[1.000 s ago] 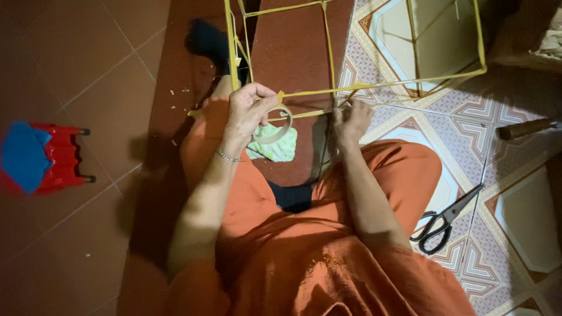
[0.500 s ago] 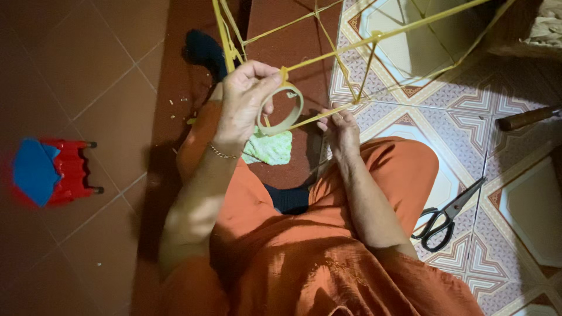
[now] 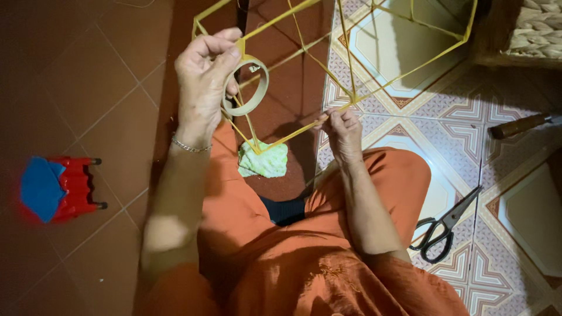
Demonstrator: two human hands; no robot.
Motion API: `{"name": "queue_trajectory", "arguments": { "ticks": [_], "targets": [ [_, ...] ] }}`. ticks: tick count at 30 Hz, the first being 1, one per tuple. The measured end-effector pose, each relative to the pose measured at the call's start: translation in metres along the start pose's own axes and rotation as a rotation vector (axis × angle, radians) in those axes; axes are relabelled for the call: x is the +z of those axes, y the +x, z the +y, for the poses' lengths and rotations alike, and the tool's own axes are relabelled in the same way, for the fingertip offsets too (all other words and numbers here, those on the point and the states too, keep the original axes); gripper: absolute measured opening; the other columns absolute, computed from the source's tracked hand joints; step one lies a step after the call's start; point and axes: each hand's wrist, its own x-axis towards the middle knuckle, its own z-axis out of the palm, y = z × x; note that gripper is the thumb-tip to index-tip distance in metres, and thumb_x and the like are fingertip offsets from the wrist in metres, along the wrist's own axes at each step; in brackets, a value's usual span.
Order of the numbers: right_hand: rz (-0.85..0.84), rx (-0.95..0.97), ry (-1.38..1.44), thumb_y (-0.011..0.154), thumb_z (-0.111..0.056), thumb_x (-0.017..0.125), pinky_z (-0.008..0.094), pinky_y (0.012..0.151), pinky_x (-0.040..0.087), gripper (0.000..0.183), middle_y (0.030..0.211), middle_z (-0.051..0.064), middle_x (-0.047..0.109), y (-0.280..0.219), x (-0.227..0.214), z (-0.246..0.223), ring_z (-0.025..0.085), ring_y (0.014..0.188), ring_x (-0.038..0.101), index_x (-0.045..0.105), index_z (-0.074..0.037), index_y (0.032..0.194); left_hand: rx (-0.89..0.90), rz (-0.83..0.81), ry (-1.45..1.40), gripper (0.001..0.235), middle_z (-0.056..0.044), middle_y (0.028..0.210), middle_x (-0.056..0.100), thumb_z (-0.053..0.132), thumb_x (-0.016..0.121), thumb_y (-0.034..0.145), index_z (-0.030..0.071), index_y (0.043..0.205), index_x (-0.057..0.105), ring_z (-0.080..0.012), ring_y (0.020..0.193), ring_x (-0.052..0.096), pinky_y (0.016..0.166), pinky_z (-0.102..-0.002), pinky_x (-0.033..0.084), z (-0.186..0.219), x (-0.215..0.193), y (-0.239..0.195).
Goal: The person assembles a yellow bamboo frame by hand, then uses scissors to cut and apply yellow tape to secure the joints. The person sits on the floor and repeatedly wraps tape around the frame's corners.
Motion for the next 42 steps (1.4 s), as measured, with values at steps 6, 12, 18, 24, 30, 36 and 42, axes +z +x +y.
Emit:
{"name": "queue_trajectory", "arguments": {
  "ticks": [6,12,18,24,30,36,42],
  "targets": [
    [0.042,-0.131,-0.076,0.107,-0.014,0.071,0.036,0.078,0.059,0.017,0.089,0.010,0.067,0.004,0.017,-0.018,0.019,0.080,0.067,0.063,0.001,0.104,0.059,-0.071,0.048,0.011,-0.024,0.150,0.058,0.006,0.069,0.101,-0.001,0.108,0.065,-0.0067,0.074,0.059,0.059,-0.019,0.049,0.046,0.013,-0.048],
    [0.083,-0.171,-0.186,0.106,-0.014,0.066,0.033,0.068,0.060,0.014,0.083,0.010,0.069,0.000,0.051,-0.017,0.019,0.070,0.070,0.060,-0.002,0.101,-0.193,-0.311,0.131,0.011,-0.021,0.128,0.068,0.000,0.071,0.091,0.001,0.093,0.061,-0.0108,0.087,0.071,0.071,-0.027,0.062,0.068,0.027,-0.139],
    [0.067,-0.155,-0.171,0.104,-0.010,0.067,0.030,0.067,0.056,0.012,0.087,0.010,0.069,-0.002,0.079,-0.027,0.019,0.070,0.069,0.063,-0.001,0.111,0.281,-0.289,0.712,0.009,-0.025,0.135,0.063,-0.002,0.068,0.092,0.000,0.091,0.060,-0.0194,0.083,0.067,0.068,-0.031,0.054,0.000,0.044,-0.144],
    [0.084,-0.090,-0.043,0.098,-0.008,0.069,0.032,0.069,0.060,0.023,0.084,0.007,0.067,-0.005,0.100,-0.034,0.018,0.073,0.071,0.064,-0.007,0.120,0.175,-0.103,0.645,0.004,-0.018,0.101,0.071,0.001,0.066,0.095,0.001,0.092,0.063,-0.0202,0.074,0.071,0.062,-0.031,0.055,-0.039,0.052,-0.116],
    [0.153,-0.060,-0.072,0.108,-0.029,0.055,0.035,0.063,0.062,0.029,0.084,0.016,0.073,0.001,0.101,-0.037,0.023,0.068,0.073,0.062,-0.002,0.105,0.141,-0.041,0.520,0.003,-0.007,0.079,0.072,0.002,0.066,0.096,0.001,0.094,0.065,-0.0123,0.067,0.070,0.058,-0.027,0.055,-0.048,0.046,-0.114],
    [0.172,-0.142,-0.124,0.108,-0.033,0.054,0.037,0.061,0.060,0.036,0.086,0.016,0.074,0.000,0.105,-0.045,0.024,0.064,0.071,0.061,0.000,0.099,0.131,-0.025,0.536,0.006,-0.007,0.081,0.071,0.001,0.066,0.096,0.002,0.091,0.063,-0.0143,0.069,0.069,0.058,-0.029,0.053,-0.049,0.046,-0.120],
    [0.165,-0.054,-0.040,0.105,-0.027,0.059,0.035,0.074,0.061,0.031,0.091,0.013,0.073,-0.012,0.116,-0.050,0.018,0.079,0.070,0.067,-0.001,0.118,0.214,0.033,0.581,0.007,-0.009,0.080,0.070,0.002,0.067,0.094,0.002,0.090,0.062,-0.0201,0.071,0.071,0.062,-0.035,0.053,-0.054,0.051,-0.119]
  ]
}}
